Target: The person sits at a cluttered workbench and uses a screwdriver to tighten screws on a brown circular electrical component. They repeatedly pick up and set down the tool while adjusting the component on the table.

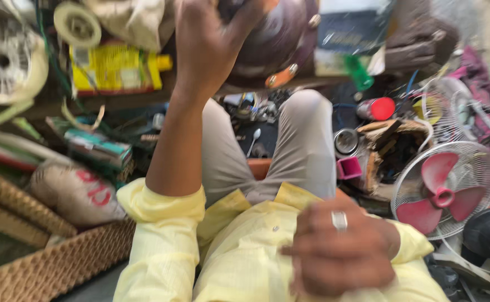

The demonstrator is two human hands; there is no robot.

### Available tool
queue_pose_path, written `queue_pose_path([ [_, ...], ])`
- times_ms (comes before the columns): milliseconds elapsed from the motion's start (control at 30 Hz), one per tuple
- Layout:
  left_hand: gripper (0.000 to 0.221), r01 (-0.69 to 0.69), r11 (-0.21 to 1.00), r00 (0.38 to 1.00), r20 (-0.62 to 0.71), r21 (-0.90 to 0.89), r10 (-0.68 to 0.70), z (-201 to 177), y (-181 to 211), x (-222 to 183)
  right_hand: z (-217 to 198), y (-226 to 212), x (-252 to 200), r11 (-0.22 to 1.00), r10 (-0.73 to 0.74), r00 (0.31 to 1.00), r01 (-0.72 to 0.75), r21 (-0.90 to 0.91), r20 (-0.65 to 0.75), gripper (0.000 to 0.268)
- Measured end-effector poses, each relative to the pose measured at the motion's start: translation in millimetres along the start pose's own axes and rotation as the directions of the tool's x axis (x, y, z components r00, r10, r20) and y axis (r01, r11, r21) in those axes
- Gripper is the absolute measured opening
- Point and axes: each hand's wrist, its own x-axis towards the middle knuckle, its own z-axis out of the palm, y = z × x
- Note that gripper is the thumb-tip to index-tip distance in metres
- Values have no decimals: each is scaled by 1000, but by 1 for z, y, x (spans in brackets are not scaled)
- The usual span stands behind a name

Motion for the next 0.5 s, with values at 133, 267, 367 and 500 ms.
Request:
queue_pose_path([
  [133, 27, 112, 990, 990, 91, -90, -104, -4, 14, 6, 1, 4, -9, 877, 458, 888, -458, -142, -38, 15],
  [267, 29, 50, 998, 993, 112, -46, -45, -8, 14, 7, 50, 17, -28, 878, 445, 891, -416, -235, 85, 20],
  [367, 30, 109, 994, 990, 97, -32, -105, -7, 13, 2, 80, 9, -49, 909, 342, 867, -208, -362, 362, 18],
  [500, 29, 95, 996, 992, 83, 5, -95, -7, 7, -1, 106, -6, -77, 936, 327, 799, -202, -287, 504, 25],
])
